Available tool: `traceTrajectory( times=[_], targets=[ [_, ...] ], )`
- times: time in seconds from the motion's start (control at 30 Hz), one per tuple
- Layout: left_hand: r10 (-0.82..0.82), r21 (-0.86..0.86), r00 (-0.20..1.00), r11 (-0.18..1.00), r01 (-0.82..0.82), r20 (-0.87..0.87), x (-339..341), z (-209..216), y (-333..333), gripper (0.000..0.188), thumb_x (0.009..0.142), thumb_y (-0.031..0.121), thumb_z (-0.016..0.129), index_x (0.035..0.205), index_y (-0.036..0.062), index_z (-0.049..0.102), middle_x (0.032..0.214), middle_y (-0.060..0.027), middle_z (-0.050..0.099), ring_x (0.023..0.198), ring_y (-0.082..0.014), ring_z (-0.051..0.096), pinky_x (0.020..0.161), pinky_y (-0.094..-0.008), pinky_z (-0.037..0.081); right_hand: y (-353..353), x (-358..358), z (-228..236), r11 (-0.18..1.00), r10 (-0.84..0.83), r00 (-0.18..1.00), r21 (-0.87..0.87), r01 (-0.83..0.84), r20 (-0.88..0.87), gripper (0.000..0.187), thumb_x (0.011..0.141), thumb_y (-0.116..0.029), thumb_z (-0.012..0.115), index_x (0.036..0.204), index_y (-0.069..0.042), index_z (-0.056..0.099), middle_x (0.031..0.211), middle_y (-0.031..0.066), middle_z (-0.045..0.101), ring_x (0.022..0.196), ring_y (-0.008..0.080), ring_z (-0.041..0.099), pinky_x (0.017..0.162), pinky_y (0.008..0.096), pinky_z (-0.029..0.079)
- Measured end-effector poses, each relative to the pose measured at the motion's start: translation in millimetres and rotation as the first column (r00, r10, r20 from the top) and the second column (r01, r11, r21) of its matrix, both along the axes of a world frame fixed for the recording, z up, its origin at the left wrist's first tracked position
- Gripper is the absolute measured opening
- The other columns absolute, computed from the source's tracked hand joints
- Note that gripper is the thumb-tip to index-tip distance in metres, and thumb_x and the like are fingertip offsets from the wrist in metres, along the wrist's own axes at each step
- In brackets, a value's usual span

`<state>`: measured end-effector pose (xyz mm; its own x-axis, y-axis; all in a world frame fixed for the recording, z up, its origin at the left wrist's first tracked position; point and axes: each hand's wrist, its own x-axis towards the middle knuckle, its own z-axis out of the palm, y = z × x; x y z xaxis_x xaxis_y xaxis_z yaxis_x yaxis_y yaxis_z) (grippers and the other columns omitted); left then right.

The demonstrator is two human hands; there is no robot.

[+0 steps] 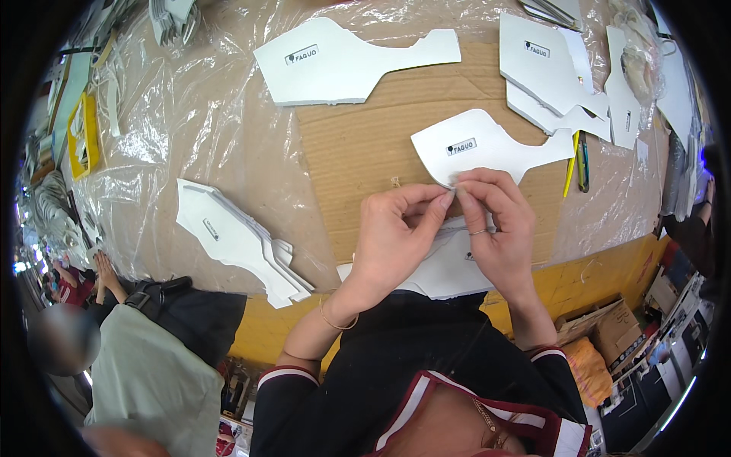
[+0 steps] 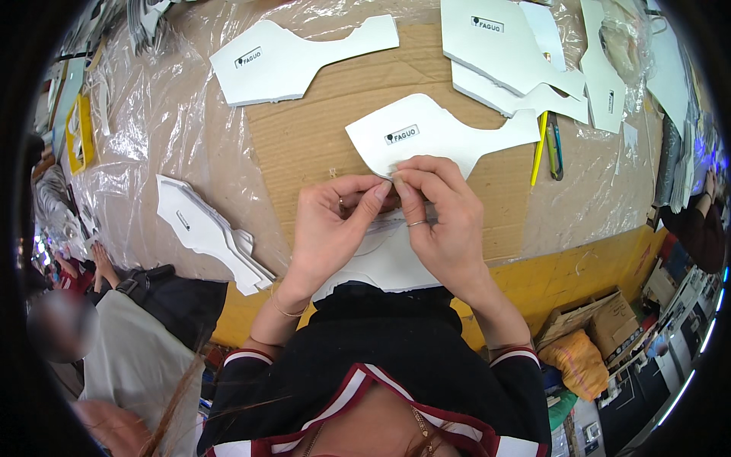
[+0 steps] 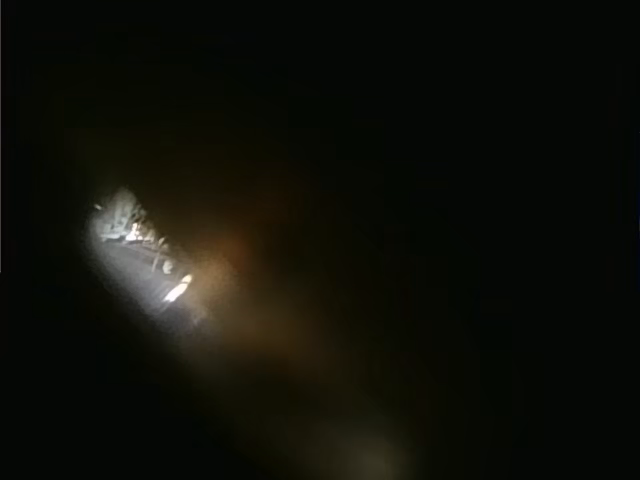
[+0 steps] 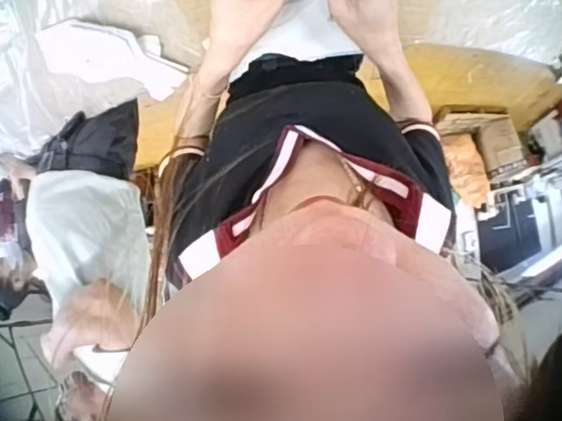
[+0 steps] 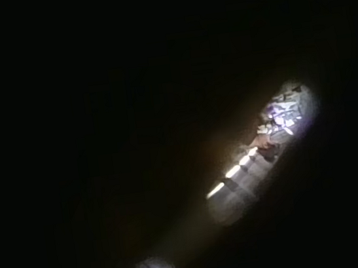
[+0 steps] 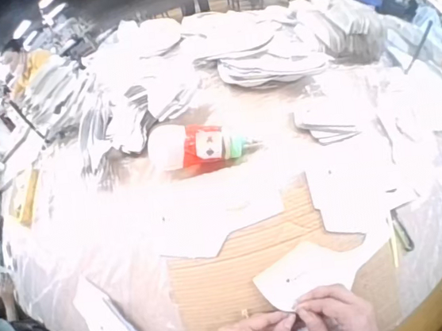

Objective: The person handles white cardboard pieces on a workbench, aligns them, and secures them with rubber bands. The person repeatedly picks up pieces, stacks them, and ties them together, then places the bundles on the table.

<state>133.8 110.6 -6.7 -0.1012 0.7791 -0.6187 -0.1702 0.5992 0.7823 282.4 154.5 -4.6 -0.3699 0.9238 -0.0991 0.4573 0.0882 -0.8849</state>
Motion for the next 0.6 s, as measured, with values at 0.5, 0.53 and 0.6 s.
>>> traceTrajectory(
  times=[0.5, 0.53, 0.6],
  targets=[
    [0.11, 0.083, 0.98, 0.992, -0.097, -0.166, 9, -3, 1, 0.013, 0.089, 0.006, 0.064, 0.09, -0.006, 0.069, 0.069, -0.0096, 0.07, 0.062, -0.0084, 0.065, 0.059, -0.0237, 0.052, -8, -7, -17, 0.934, 0.034, 0.998, 0.354, -0.05, 0.053, 0.013, 0.084, 0.005, 0.068, 0.096, 0.003, 0.067, 0.099, 0.0131, 0.065, 0.092, 0.027, 0.064, 0.077, 0.033, 0.054],
    [0.112, 0.069, 0.98, 0.992, -0.101, -0.165, 9, -4, 1, 0.013, 0.088, 0.006, 0.064, 0.089, -0.0061, 0.069, 0.069, -0.0093, 0.07, 0.062, -0.0081, 0.065, 0.059, -0.0235, 0.052, -8, -7, -17, 0.941, 0.025, 0.998, 0.335, -0.041, 0.053, 0.012, 0.084, 0.005, 0.068, 0.096, 0.003, 0.067, 0.099, 0.0133, 0.065, 0.092, 0.027, 0.064, 0.077, 0.0328, 0.054],
    [0.135, 0.086, 0.978, 0.989, -0.122, -0.16, 10, -6, 2, 0.013, 0.088, 0.006, 0.064, 0.088, -0.0062, 0.068, 0.068, -0.0088, 0.069, 0.062, -0.0075, 0.065, 0.058, -0.0231, 0.052, -9, -6, -16, 0.981, -0.018, 1.0, 0.195, 0.022, -0.02, 0.012, 0.085, 0.004, 0.066, 0.098, 0.003, 0.066, 0.1, 0.0127, 0.064, 0.092, 0.0241, 0.063, 0.076, 0.0328, 0.054]
  ],
)
